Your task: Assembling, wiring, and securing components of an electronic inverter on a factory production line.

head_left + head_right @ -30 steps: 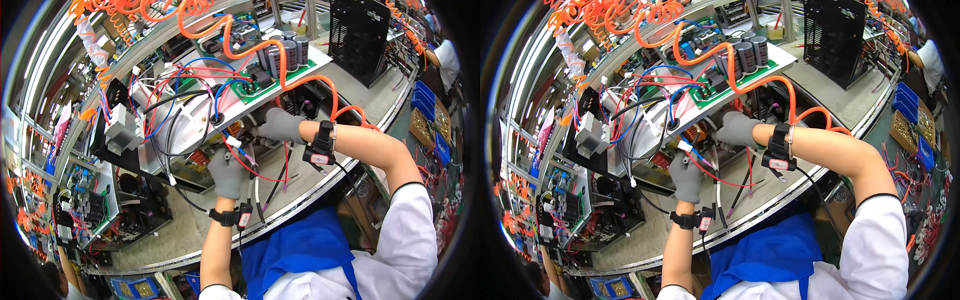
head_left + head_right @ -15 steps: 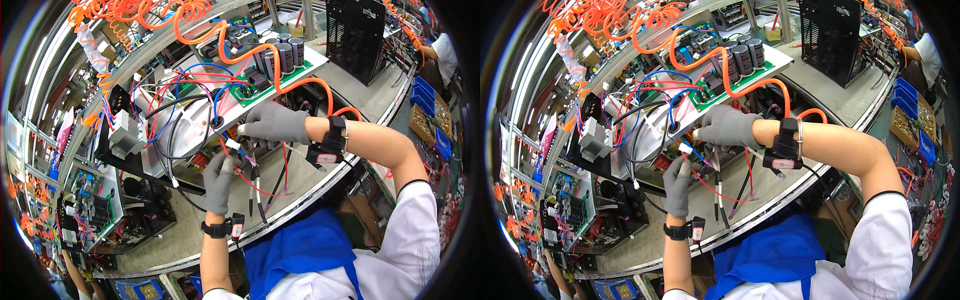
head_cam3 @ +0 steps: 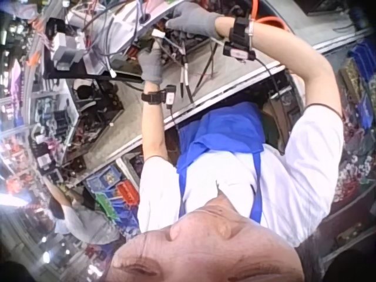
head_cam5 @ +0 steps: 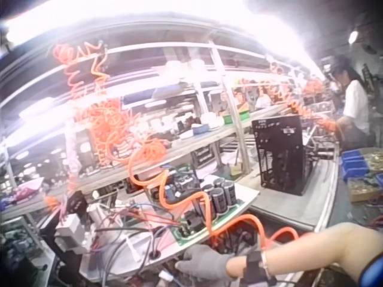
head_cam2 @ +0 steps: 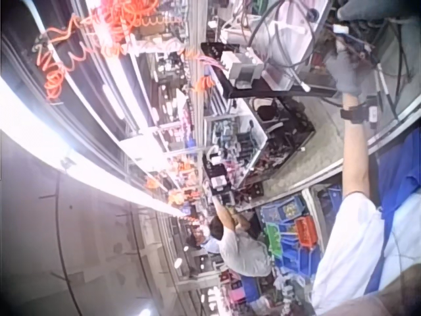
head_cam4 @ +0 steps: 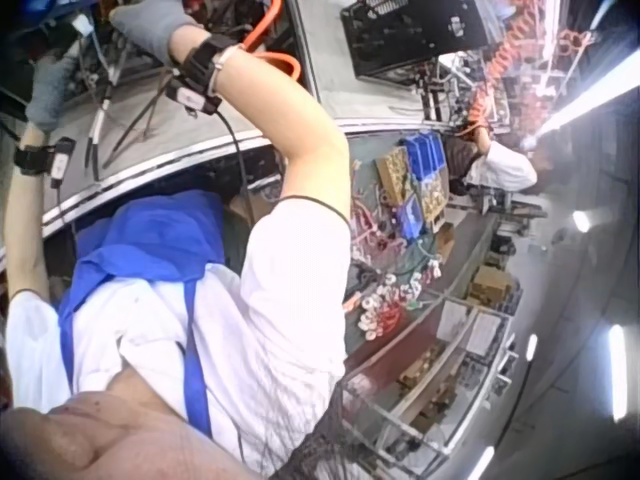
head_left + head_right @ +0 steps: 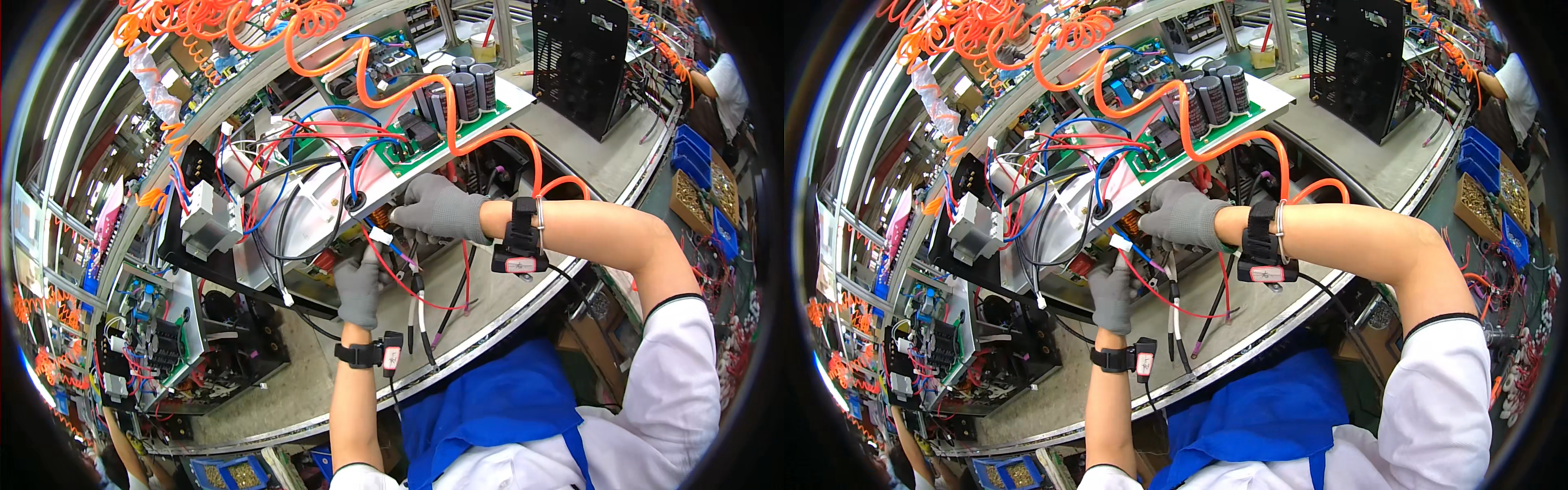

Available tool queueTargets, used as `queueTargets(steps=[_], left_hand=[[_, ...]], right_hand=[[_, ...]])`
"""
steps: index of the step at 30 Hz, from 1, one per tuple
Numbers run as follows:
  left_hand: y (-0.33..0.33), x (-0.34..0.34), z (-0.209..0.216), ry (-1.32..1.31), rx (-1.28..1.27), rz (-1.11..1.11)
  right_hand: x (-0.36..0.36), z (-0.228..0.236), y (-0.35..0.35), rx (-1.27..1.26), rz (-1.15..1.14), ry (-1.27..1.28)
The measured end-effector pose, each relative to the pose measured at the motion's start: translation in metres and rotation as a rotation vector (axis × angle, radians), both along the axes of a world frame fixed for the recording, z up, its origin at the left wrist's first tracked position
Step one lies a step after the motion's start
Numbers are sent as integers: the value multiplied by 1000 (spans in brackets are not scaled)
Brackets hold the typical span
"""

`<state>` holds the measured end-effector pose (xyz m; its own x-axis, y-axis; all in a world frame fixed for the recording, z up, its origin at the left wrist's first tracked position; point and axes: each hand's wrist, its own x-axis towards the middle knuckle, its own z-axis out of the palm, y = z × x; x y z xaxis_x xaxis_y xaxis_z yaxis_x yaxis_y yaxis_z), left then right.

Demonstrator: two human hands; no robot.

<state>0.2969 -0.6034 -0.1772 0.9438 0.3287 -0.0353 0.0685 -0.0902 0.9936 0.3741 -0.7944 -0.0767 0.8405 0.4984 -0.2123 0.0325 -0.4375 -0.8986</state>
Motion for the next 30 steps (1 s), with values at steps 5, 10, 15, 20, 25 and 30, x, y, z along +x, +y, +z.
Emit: queueTargets(steps=[5,10,15,20,25,30], left_hand=[[3,-8,7,-183,161,-25],[-3,2,17,-156,463,240],[-13,15,25,-148,818,391],[-10,18,10,-255,716,411],[9,6,6,-107,442,260],[-5,-16,26,-142,35,-15]], right_hand=[[0,-3,-1,3,-15,-24],[-2,-5,4,65,-25,-86],[-2,-13,7,52,-68,-189],[1,-18,5,81,0,-258],[-13,28,-21,-107,321,-389],[-95,74,-124,421,354,-253]])
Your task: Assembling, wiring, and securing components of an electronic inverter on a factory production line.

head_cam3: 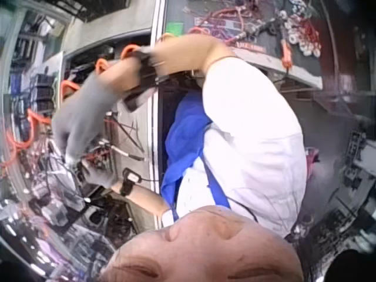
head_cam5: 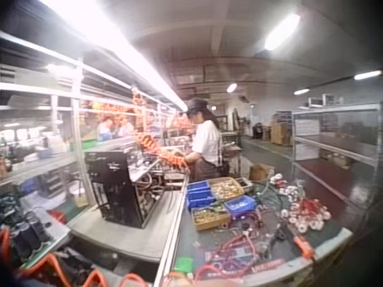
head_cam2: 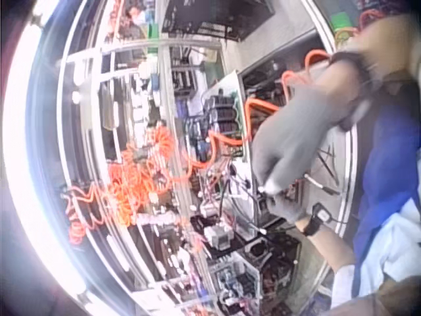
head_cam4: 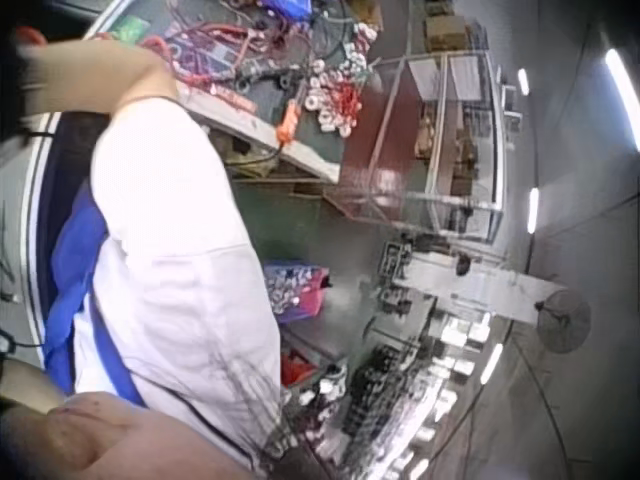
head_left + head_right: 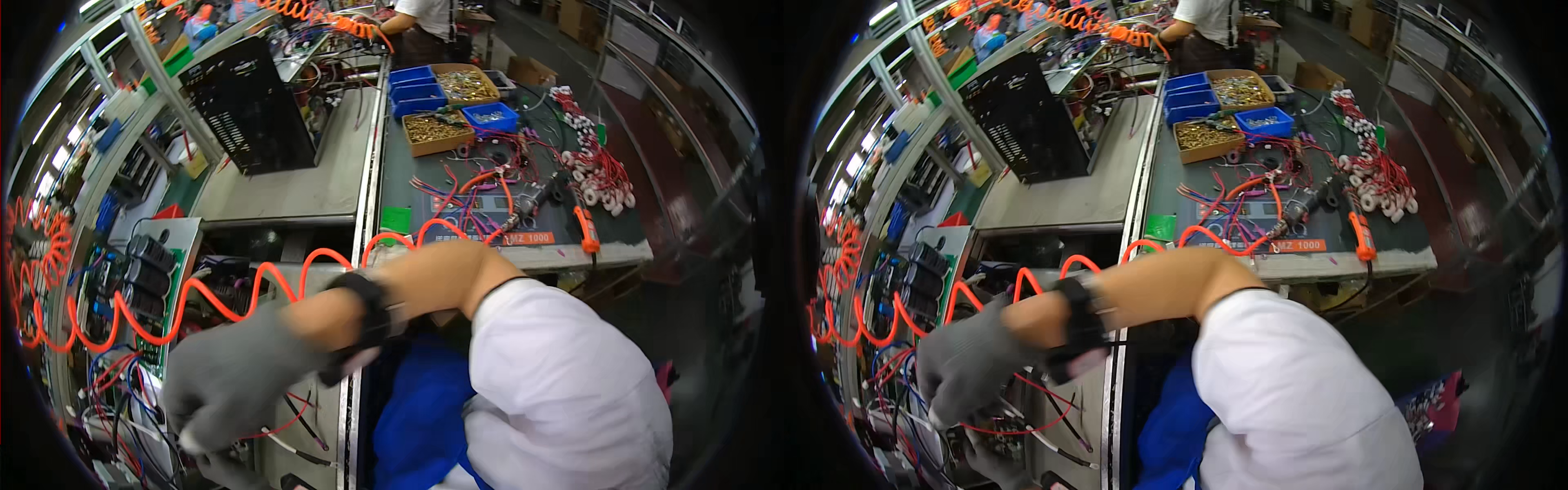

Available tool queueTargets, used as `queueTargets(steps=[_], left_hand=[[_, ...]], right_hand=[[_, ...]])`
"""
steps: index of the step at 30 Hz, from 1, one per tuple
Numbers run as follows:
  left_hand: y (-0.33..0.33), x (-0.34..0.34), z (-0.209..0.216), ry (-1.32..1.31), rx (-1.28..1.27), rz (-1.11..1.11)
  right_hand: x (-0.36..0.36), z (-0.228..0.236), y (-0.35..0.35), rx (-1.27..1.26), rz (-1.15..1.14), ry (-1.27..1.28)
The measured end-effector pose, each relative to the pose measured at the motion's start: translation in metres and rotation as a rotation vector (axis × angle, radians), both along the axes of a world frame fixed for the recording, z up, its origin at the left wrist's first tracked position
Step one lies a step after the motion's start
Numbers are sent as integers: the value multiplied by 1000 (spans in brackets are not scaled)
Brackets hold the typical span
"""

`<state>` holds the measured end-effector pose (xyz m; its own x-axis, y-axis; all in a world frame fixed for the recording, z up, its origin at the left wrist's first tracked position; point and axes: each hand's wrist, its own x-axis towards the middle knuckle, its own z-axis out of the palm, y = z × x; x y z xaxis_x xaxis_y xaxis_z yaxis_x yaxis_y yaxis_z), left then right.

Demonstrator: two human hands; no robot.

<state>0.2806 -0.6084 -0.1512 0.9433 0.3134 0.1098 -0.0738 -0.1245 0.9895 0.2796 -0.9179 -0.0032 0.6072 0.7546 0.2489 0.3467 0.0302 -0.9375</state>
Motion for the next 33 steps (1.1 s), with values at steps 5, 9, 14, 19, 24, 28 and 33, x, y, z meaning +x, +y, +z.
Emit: queueTargets(steps=[5,9,14,19,24,28,33], left_hand=[[-18,-47,9,69,150,147],[-27,-76,8,27,277,221],[-40,-97,7,12,305,282],[-48,-103,8,3,247,299],[-43,-101,11,12,188,315],[-45,-99,17,-91,268,333],[-61,-103,34,-117,271,306]], right_hand=[[-98,-61,-171,44,-770,161],[-139,-136,-367,-123,-1738,343],[-186,-214,-539,456,-1816,606],[-147,-263,-571,308,-1981,812],[-106,-205,-586,-760,-2391,225],[-101,-107,-542,-380,-2254,-612],[-80,-5,-419,296,-1988,-582]])
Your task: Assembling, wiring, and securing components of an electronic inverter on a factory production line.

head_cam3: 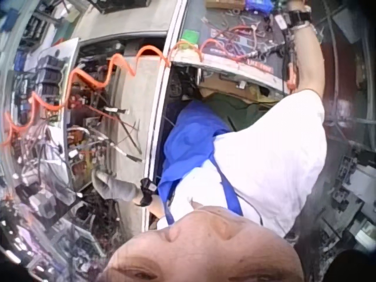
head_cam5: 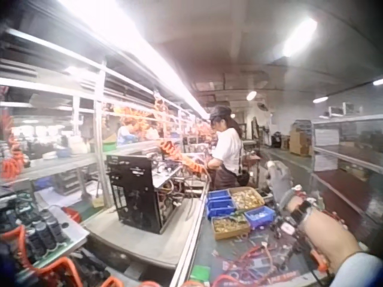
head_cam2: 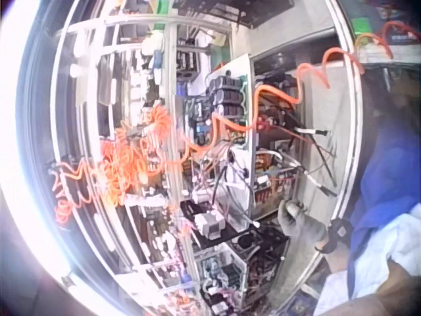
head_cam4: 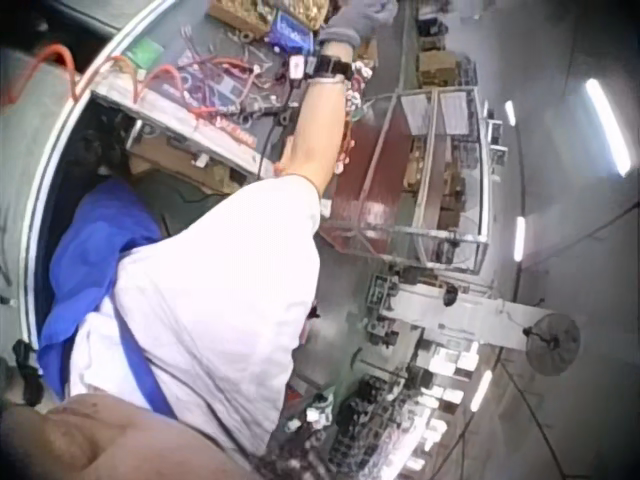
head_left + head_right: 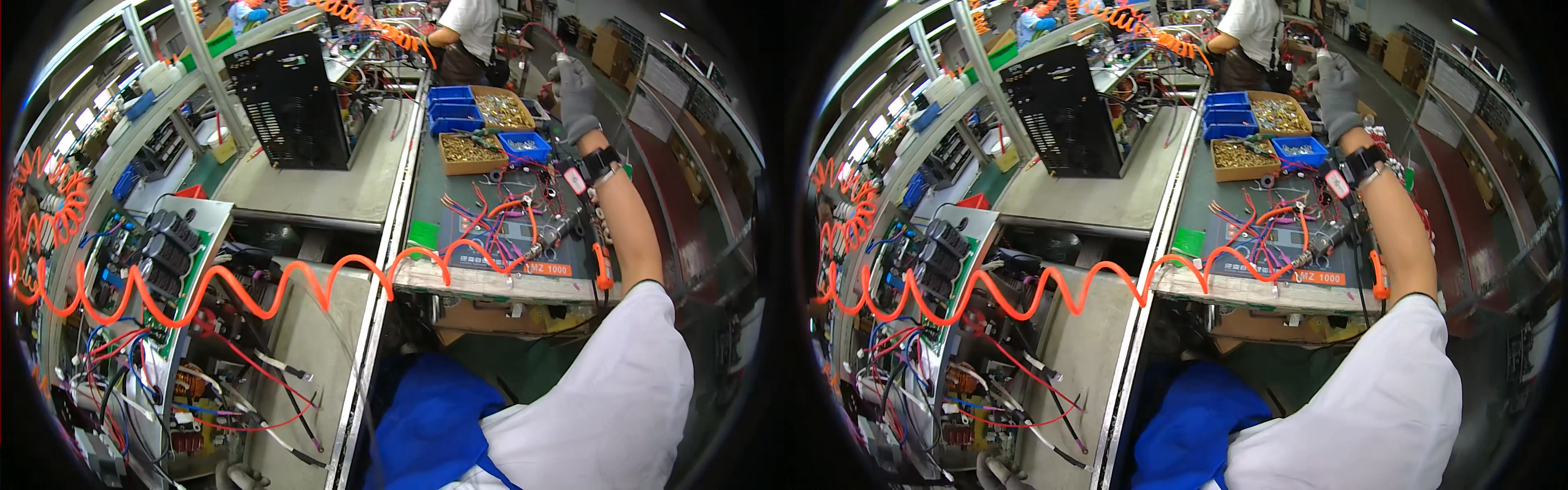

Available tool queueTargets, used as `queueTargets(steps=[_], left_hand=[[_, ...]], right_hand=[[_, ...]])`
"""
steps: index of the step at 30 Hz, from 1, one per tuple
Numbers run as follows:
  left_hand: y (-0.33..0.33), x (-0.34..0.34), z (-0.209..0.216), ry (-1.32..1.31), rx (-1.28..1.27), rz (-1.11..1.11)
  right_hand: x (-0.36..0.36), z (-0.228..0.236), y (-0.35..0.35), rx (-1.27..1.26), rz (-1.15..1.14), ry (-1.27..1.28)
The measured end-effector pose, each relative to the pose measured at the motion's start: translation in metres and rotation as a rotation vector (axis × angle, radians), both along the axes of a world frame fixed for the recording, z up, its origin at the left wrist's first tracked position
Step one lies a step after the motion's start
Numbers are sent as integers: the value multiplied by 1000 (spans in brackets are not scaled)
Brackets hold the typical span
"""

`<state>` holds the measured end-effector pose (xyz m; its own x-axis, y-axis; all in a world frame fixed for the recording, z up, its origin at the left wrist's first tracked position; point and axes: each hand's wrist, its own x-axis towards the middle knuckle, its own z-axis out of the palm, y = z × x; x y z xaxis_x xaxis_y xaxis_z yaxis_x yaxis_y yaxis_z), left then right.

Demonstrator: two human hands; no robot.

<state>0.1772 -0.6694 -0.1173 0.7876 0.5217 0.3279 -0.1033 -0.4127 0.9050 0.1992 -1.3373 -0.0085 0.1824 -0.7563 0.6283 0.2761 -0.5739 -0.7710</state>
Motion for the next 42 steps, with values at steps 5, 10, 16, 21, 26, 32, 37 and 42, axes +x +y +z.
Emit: queueTargets(steps=[5,10,16,21,26,32,37,42], left_hand=[[0,27,23,-239,126,-327],[-23,38,42,-296,343,-673],[-15,20,26,188,-416,-851],[41,18,-14,28,-30,-272],[65,39,-32,-4,538,-14],[51,65,-37,-24,413,53],[51,42,-14,113,-262,-299],[70,16,-9,207,-967,-834]], right_hand=[[13,34,165,32,557,-116],[16,16,363,394,1227,-14],[27,-29,475,505,1550,218],[48,-41,493,590,1558,143],[58,-43,504,514,1584,149],[56,-32,493,453,1454,106],[58,-28,482,426,1370,70],[75,-27,480,414,1454,75]])
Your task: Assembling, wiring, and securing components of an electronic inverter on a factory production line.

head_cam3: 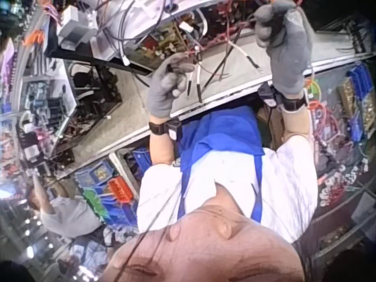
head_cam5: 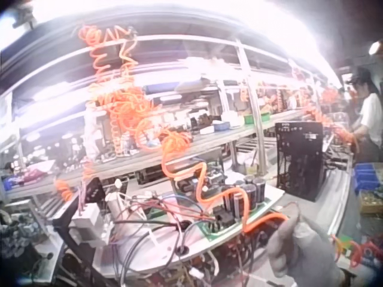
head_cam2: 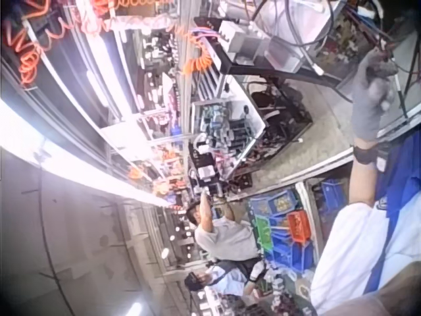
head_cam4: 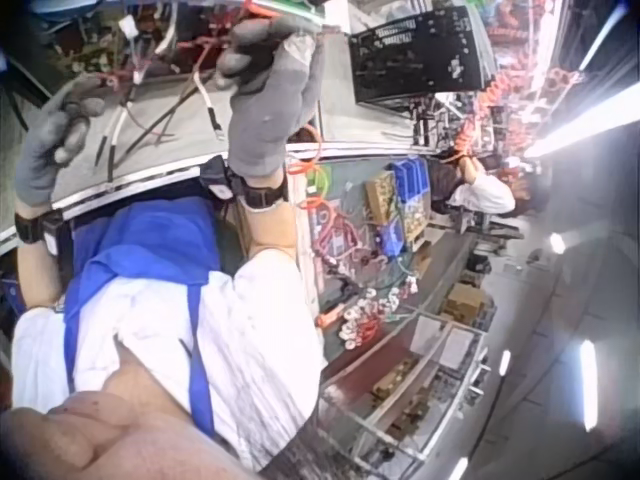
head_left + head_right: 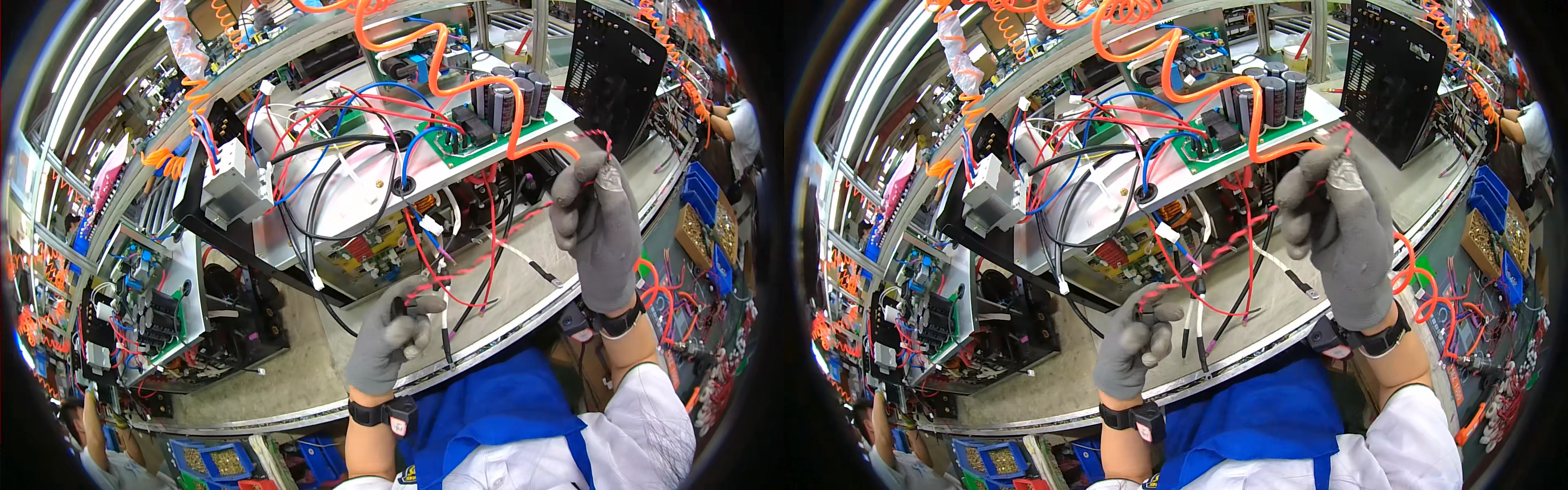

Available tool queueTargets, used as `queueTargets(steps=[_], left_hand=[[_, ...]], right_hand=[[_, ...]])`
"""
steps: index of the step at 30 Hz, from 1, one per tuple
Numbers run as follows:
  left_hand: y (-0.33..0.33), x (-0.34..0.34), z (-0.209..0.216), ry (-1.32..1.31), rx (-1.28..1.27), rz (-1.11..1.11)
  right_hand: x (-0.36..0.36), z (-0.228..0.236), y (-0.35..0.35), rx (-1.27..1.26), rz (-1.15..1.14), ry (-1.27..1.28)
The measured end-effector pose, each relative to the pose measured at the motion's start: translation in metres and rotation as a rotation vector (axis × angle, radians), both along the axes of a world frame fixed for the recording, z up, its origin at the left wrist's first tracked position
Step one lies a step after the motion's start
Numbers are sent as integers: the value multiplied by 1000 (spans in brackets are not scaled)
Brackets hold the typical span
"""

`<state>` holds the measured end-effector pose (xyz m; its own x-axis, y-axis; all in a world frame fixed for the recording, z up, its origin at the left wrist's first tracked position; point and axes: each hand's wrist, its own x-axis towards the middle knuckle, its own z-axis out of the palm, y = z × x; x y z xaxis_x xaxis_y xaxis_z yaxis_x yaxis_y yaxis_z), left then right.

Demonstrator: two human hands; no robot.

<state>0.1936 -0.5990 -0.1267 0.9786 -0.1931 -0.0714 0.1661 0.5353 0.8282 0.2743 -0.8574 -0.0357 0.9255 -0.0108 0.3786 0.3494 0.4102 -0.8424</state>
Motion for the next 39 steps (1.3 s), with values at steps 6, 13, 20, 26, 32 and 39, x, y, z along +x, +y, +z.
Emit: queueTargets(steps=[6,13,20,26,32,39], left_hand=[[9,-6,-14,3,-179,50],[8,-11,-18,-2,-474,-277],[-10,-23,-27,-24,-398,-142],[-17,-5,-24,-302,665,238],[-19,37,-42,-339,727,748],[-38,71,-49,-368,481,849]], right_hand=[[27,12,17,-28,212,-74],[53,33,40,-39,357,-167],[54,47,64,-194,464,-166],[32,73,92,-416,742,-326],[28,86,126,-458,687,-712],[29,85,121,-477,629,-733]])
